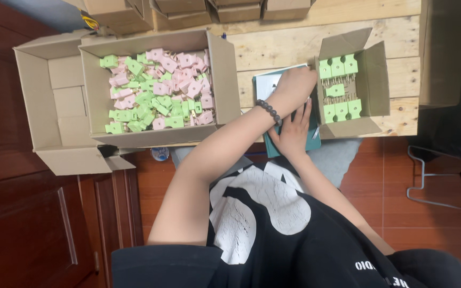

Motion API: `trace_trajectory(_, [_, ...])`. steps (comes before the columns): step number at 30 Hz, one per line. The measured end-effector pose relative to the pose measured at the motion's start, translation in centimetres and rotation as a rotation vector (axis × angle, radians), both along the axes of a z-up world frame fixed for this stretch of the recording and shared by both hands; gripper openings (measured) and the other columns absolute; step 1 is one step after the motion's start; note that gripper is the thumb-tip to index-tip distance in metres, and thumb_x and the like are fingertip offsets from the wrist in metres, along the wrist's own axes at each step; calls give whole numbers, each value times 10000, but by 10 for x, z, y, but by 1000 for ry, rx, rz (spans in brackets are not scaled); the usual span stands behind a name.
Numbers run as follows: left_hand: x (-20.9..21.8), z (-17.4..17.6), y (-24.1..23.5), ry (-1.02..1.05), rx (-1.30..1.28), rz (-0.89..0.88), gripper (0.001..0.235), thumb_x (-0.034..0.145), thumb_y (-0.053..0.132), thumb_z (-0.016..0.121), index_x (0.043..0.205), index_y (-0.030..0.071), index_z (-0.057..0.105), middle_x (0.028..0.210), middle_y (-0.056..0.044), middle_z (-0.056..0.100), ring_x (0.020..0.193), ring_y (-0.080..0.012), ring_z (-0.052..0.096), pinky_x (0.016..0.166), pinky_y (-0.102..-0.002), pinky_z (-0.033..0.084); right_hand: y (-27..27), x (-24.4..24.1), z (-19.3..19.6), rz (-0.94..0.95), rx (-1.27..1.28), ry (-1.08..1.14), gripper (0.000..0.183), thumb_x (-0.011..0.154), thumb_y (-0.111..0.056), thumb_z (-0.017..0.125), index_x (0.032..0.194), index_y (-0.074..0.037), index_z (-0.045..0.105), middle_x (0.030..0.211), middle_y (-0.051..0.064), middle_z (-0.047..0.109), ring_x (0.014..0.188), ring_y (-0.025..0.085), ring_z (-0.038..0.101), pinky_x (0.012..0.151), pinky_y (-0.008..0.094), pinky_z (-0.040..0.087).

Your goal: The person places green and pink adapters into small cardboard boxes, closes the boxes, and sets them aside.

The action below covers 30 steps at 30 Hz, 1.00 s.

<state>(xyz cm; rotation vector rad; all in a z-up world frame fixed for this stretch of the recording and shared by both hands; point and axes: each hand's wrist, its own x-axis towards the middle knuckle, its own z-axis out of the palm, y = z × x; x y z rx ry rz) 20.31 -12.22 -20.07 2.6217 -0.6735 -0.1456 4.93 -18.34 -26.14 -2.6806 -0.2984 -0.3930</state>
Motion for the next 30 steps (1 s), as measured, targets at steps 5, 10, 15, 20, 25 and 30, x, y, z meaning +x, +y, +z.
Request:
trace_trajectory(5, [-10,39,24,54,-9,23,60,825,11,666,822,30,723,711,-155,708,762,-429,761,662,-537,629,-8,0,1,31,-57,-7,728,968,-484,699,1544,-68,539,1734,288,136,1604,519,40,1245,585,293])
trace_trajectory(10, [-9,2,22,47,57,100,105,824,41,645,814,29,749,710,-152,709,776,-415,765,680,-550,631,-11,-4,3,25,-117,6,695,1014,-538,658,1545,-103,551,1751,270,127,1609,509,66,1231,543,351])
trace_trajectory(15, [-19,71,55,373,-201,118,516,901,190,689,1330,70,429,742,-23,671,557,-153,594,429,-287,395,-12,-6,15,58,-138,52,791,1085,-548,584,1733,-187,309,1778,214,17,1635,483,49,1216,597,417])
trace_trajectory(20, [-66,102,93,386,-631,206,398,919,207,781,1244,174,554,1004,-99,668,874,-262,633,724,-339,521,-13,-7,33,87,-19,133,834,995,-426,698,1704,-165,343,1771,250,21,1619,503,-4,1223,629,341])
trace_trajectory(25, [-123,89,108,397,-898,259,465,949,115,778,1396,145,653,1337,-198,598,1273,-371,628,964,-396,631,-21,-20,65,242,266,63,763,977,-252,734,1626,-23,406,1746,307,101,1603,532,58,1260,621,256])
trace_trajectory(30, [-164,97,111,604,-936,227,513,935,35,745,1432,64,623,1324,-237,605,1257,-399,636,1010,-452,607,-36,-42,95,259,927,283,547,960,-71,757,1476,4,588,1294,174,628,1181,343,682,983,442,605])
